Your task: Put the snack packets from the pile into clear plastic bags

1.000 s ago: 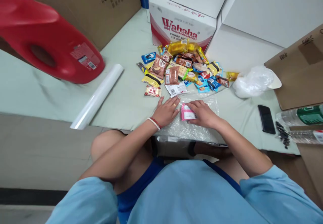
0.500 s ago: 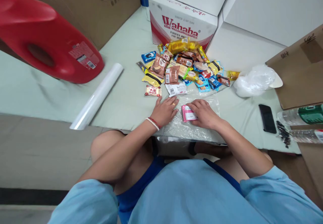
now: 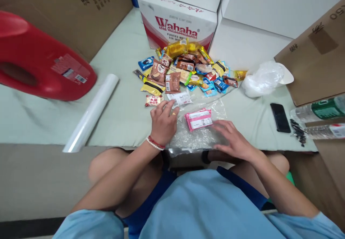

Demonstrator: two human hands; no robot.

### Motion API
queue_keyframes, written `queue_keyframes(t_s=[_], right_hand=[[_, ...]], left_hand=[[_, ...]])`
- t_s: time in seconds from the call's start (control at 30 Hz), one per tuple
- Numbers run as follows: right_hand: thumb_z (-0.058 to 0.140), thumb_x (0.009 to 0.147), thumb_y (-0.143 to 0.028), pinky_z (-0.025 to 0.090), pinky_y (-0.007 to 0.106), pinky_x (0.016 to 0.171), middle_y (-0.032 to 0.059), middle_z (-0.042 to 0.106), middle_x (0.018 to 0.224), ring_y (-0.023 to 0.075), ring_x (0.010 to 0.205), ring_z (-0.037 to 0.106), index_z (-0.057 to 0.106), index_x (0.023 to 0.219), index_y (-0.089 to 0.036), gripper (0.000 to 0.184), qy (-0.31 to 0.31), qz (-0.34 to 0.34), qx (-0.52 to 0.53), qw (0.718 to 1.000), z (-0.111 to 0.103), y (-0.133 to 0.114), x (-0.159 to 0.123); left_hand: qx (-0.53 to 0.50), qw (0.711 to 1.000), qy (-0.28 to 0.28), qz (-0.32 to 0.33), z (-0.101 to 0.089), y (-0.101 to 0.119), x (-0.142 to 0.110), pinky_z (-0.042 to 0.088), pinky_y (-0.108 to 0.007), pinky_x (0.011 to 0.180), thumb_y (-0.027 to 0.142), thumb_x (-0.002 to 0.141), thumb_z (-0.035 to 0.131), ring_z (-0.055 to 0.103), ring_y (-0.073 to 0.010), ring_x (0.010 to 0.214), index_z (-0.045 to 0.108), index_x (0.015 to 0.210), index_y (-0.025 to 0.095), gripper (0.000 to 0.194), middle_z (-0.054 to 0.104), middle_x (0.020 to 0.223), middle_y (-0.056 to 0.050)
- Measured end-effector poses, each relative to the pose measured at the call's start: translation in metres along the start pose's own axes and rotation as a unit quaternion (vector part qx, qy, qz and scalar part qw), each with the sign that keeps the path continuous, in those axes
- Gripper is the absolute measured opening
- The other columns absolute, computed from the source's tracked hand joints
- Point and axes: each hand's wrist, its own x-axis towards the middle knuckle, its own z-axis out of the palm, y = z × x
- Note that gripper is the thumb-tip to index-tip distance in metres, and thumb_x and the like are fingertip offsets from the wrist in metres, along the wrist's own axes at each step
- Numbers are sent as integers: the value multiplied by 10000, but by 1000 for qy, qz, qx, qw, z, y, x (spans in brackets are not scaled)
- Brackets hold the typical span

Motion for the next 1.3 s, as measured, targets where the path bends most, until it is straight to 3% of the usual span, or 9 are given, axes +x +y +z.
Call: queue_keyframes(t_s=[0.07, 0.17, 0.27, 0.33, 0.43, 0.63, 0.87, 1.07, 1.3], right_hand=[[690, 974, -419, 483, 588, 1117, 171, 537, 1490, 350, 1366, 496, 514, 1510, -264, 585, -6, 21, -19, 1000, 12, 0, -26], [620, 1011, -337, 533, 594, 1050, 169, 606, 1393, 342, 1294, 553, 616, 1399, -256, 397, 11, 65, -28, 997, 30, 3, -54], [550, 1034, -281, 554, 582, 1028, 141, 657, 1344, 319, 1255, 597, 680, 1315, -286, 310, 34, 75, -3, 997, 39, 8, -69], [516, 1043, -252, 571, 548, 1006, 120, 696, 1296, 294, 1210, 629, 715, 1252, -296, 292, 51, 64, 23, 996, 38, 11, -74], [491, 1056, -275, 589, 498, 961, 102, 747, 1176, 268, 1119, 674, 741, 1187, -296, 283, 57, 57, 71, 994, 25, 14, -72], [542, 1045, -441, 573, 360, 841, 77, 760, 987, 216, 904, 705, 758, 1043, -235, 298, -23, 112, 175, 978, -21, 23, -29], [653, 929, -591, 521, 321, 781, 65, 738, 915, 201, 839, 655, 717, 932, -185, 411, -20, 181, 275, 944, -37, 41, 23], [661, 925, -578, 504, 313, 755, 51, 728, 887, 183, 801, 624, 726, 949, -181, 404, -31, 194, 274, 942, -30, 37, 22], [604, 986, -560, 535, 351, 800, 65, 705, 933, 213, 854, 651, 705, 984, -216, 358, 22, 180, 184, 966, -28, 30, -3]], left_hand=[[-43, 996, -12, 82, -6, 1, -5, 395, -552, 1098, 190, 1023, 485, 538, -314, 1389, 709, 1229, 259, 312, 650, 1478, -113], [-112, 943, -136, 281, -11, 6, -20, 419, -499, 1151, 368, 1004, 617, 543, -285, 1409, 662, 1306, 260, 324, 621, 1514, -121], [-101, 900, -252, 342, -9, 9, -35, 354, -583, 1226, 408, 876, 788, 428, -352, 1523, 612, 1381, 236, 562, 437, 1666, -172], [-88, 894, -281, 337, -6, 7, -41, 333, -613, 1241, 234, 878, 755, 379, -353, 1562, 600, 1396, 237, 541, 360, 1706, -180], [-120, 910, -254, 305, -4, -2, -41, 417, -535, 1210, 79, 947, 561, 455, -292, 1524, 655, 1307, 237, 404, 430, 1671, -161], [-244, 921, -247, 174, -16, -22, -15, 599, -330, 933, 313, 1073, 457, 737, -195, 1067, 709, 1061, 222, 268, 762, 1196, -97], [-199, 951, -136, 194, -5, 1, -3, 501, -463, 1046, 497, 1021, 568, 609, -288, 1258, 674, 1290, 239, 388, 643, 1400, -157], [-81, 961, -178, 196, 32, 32, 16, 361, -534, 1113, 472, 951, 695, 524, -346, 1363, 612, 1410, 239, 521, 612, 1454, -166], [-40, 990, -124, 45, 35, 39, 14, 394, -535, 991, 555, 864, 777, 542, -378, 1210, 658, 1288, 202, 564, 641, 1295, -175]])
